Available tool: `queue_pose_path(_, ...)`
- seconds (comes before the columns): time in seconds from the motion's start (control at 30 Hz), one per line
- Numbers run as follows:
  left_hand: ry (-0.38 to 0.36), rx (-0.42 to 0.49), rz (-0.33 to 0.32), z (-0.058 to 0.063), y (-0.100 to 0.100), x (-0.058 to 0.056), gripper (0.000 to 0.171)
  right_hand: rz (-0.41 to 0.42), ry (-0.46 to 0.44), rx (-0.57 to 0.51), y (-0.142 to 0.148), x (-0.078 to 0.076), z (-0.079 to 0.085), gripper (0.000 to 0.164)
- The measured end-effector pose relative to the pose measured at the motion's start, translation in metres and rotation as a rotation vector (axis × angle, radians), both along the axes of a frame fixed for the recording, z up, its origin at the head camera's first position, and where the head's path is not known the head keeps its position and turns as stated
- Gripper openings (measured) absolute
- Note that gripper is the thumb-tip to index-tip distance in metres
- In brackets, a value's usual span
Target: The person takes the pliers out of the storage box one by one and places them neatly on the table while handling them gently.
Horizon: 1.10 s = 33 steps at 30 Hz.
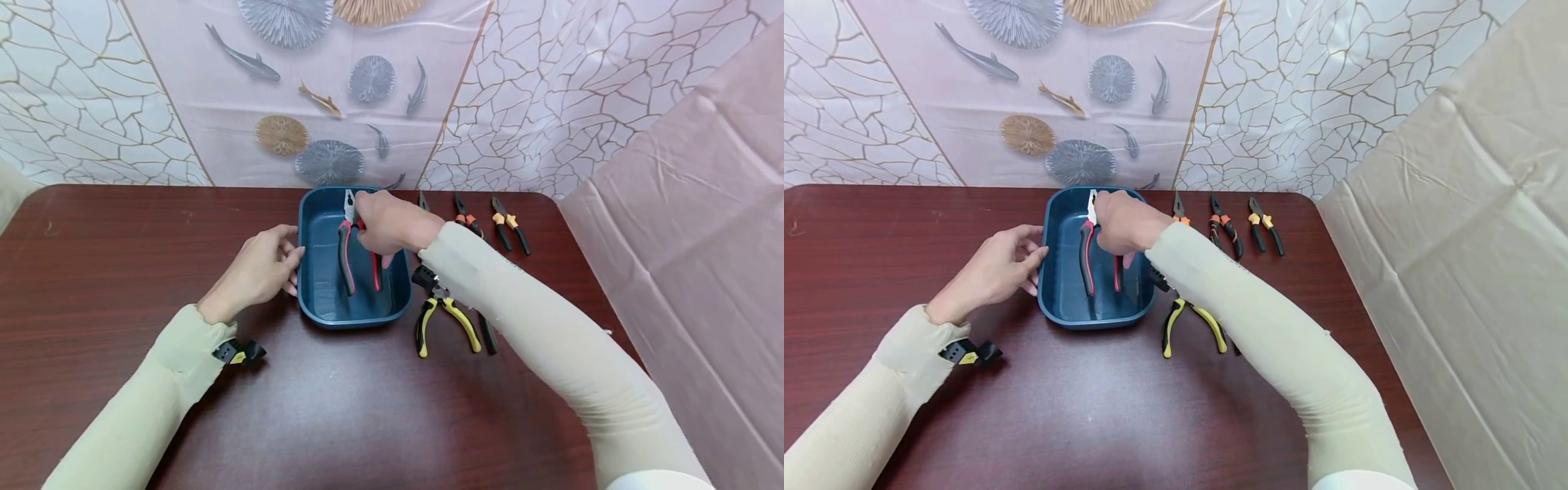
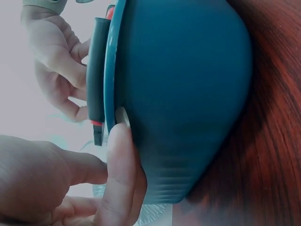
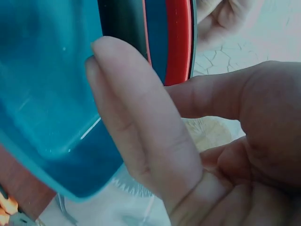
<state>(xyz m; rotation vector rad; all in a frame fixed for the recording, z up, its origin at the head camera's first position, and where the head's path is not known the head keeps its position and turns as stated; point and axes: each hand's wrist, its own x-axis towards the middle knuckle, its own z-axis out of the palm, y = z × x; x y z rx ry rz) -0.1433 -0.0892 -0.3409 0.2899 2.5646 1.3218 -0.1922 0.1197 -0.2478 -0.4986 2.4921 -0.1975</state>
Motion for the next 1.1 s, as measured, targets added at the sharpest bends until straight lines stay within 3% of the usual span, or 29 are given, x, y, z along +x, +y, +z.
queue_pose_path(0.6, -0.013, 0.019, 0.009, 0.000, 0.000, 0.001, 0.051, -0.012, 0.105, 0.015, 0.047, 0.013, 0.016, 0.015)
queue_pose_path(1.1, -0.065, 0.052, 0.005, 0.002, -0.003, 0.002, 0.052, -0.095, 0.104, -0.071, 0.080, 0.021, 0.018, 0.013)
